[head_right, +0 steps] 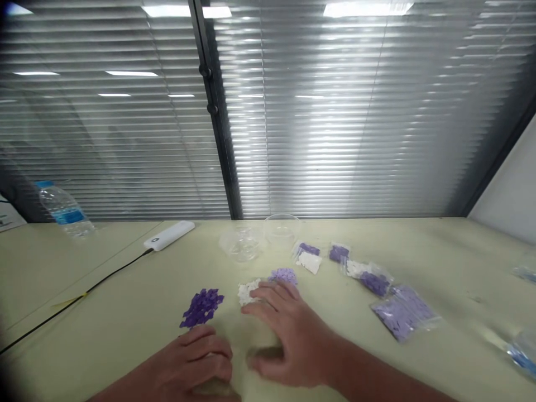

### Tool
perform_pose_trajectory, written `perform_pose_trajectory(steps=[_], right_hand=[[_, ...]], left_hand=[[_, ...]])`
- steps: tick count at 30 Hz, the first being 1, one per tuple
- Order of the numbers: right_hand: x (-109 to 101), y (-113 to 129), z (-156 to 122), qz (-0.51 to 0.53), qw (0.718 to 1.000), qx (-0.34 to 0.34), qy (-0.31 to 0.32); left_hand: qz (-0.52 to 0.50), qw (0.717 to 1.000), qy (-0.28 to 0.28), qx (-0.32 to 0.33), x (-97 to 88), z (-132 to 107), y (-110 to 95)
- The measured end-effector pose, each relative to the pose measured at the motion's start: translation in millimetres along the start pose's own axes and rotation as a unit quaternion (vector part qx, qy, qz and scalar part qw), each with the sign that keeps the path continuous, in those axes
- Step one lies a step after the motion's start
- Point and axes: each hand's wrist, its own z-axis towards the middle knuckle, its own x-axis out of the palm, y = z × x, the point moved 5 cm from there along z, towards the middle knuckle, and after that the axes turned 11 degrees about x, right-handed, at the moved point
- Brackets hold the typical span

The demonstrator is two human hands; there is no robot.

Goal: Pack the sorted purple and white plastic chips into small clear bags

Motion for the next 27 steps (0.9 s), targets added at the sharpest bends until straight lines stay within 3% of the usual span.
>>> perform_pose_trajectory(steps=[3, 5, 7, 9, 11, 13, 17, 20, 27], right_hand=[[2.0, -22.7, 1.5, -0.024, 0.987, 0.114, -0.108], [-2.1, -28.2, -0.1, 0.0, 0.98, 0.153, -0.13], [-7.0, -17.6, -0.5, 0.047, 0.99, 0.107, -0.073], [-10.4, 4.3, -2.4, 0.068, 0.997, -0.001, 0.027], [-12.1, 20.2, -5.4, 0.05, 0.992, -0.075, 0.083], [-9.9, 20.2, -4.2, 0.022, 0.995, -0.069, 0.069], [-4.3, -14.1, 1.3, -0.02, 0.99, 0.09, -0.104], [-2.4, -32.9, 0.7, -0.008, 0.972, 0.162, -0.169], [-8.9, -12.8, 1.3, -0.024, 0.985, 0.07, -0.154]], left_hand=[[0.004, 0.995, 0.007, -0.096, 6.0, -5.7, 13.8], [-0.017, 0.985, -0.005, -0.169, 16.7, -15.2, 25.1], [-0.029, 0.974, -0.003, -0.225, 30.3, -24.9, 34.6], [-0.044, 0.966, 0.005, -0.255, 41.5, -31.1, 40.6], [-0.061, 0.961, 0.01, -0.269, 47.7, -33.8, 43.7], [-0.072, 0.959, 0.015, -0.274, 49.3, -34.2, 44.6], [-0.079, 0.961, 0.028, -0.265, 47.1, -32.9, 43.8], [-0.082, 0.96, 0.028, -0.266, 44.6, -32.6, 43.7], [-0.071, 0.965, 0.025, -0.252, 41.1, -31.7, 42.9]])
